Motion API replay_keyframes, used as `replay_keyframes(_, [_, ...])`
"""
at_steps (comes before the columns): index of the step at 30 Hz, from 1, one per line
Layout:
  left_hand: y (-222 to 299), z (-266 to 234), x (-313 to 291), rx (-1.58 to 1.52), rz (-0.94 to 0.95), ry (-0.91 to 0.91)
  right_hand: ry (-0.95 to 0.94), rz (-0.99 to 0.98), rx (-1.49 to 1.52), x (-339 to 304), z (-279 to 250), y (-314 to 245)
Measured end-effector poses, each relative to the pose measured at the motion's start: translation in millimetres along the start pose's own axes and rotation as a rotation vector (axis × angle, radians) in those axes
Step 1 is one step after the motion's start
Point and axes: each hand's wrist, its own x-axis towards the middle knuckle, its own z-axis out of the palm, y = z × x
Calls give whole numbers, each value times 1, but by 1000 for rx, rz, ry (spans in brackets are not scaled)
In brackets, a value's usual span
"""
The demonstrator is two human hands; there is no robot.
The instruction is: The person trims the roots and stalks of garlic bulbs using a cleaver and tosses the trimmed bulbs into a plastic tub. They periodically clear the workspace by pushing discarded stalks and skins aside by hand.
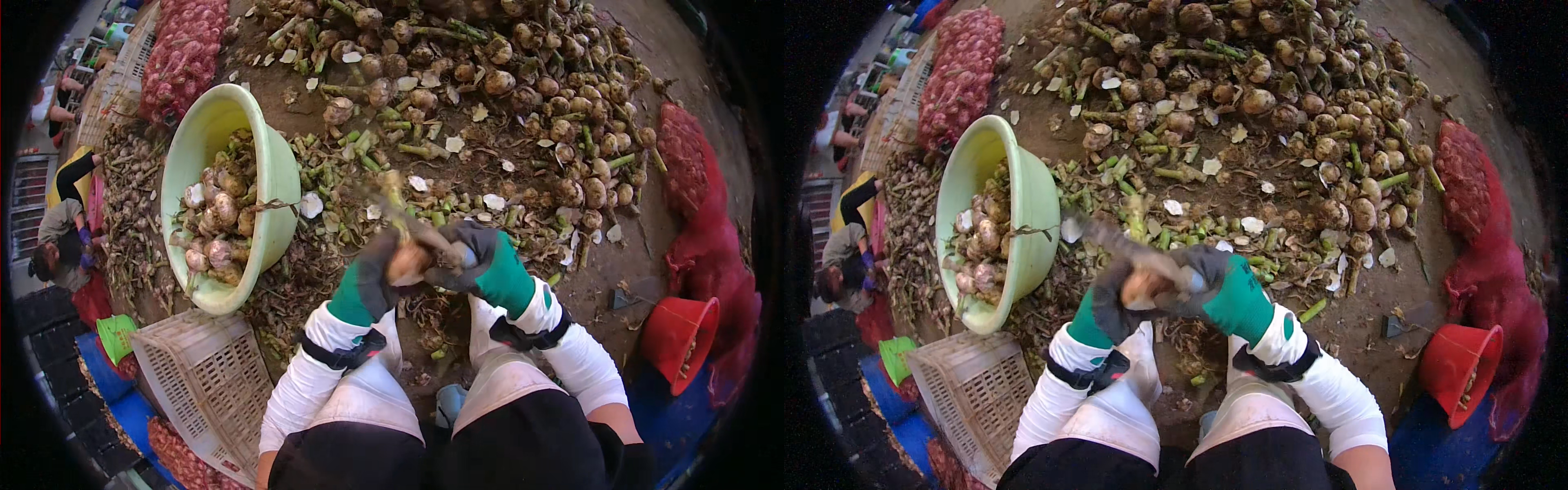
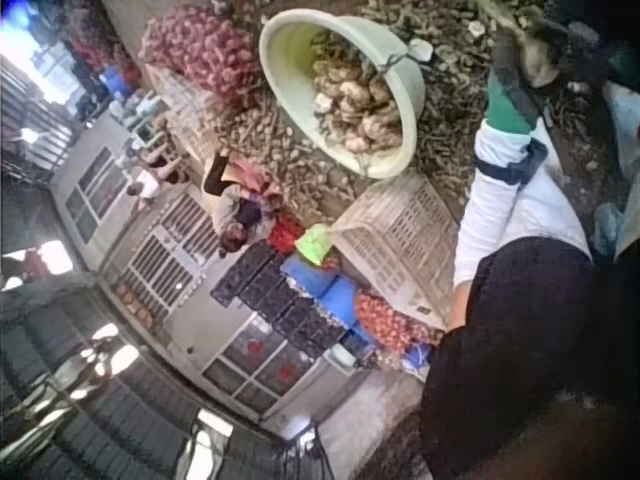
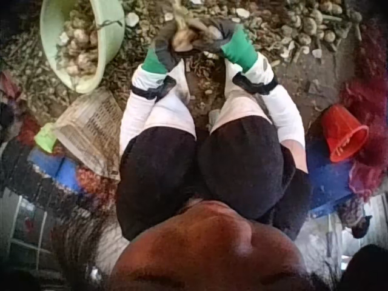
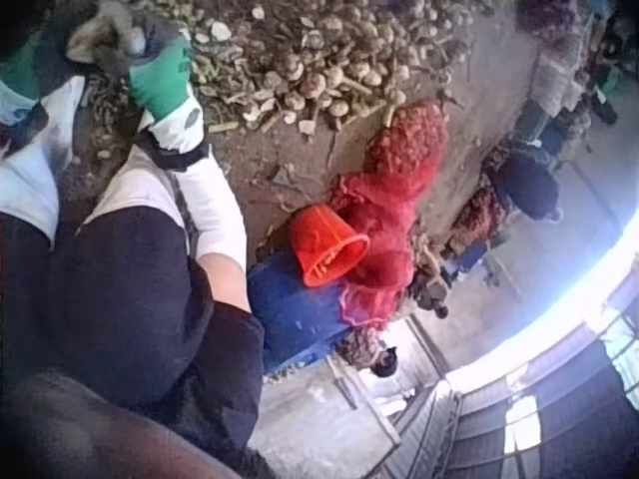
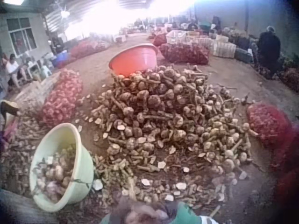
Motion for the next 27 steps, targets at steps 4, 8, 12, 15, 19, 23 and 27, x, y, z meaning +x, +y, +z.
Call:
replay_keyframes(4, [13,24,-8,699,-150,313,21,127,-548,6,-21,28])
replay_keyframes(8, [56,31,-26,114,-62,168,293,394,-628,-19,-81,97])
replay_keyframes(12, [96,55,-54,-554,411,-370,569,188,-603,-32,-107,92])
replay_keyframes(15, [99,50,-52,-298,387,-53,620,-5,-1085,-12,-139,105])
replay_keyframes(19, [51,35,-12,26,143,78,488,-2,-1274,2,-177,146])
replay_keyframes(23, [3,21,11,1010,261,241,432,-103,-952,6,-107,80])
replay_keyframes(27, [-23,6,34,1793,379,119,321,-193,-831,23,-70,72])
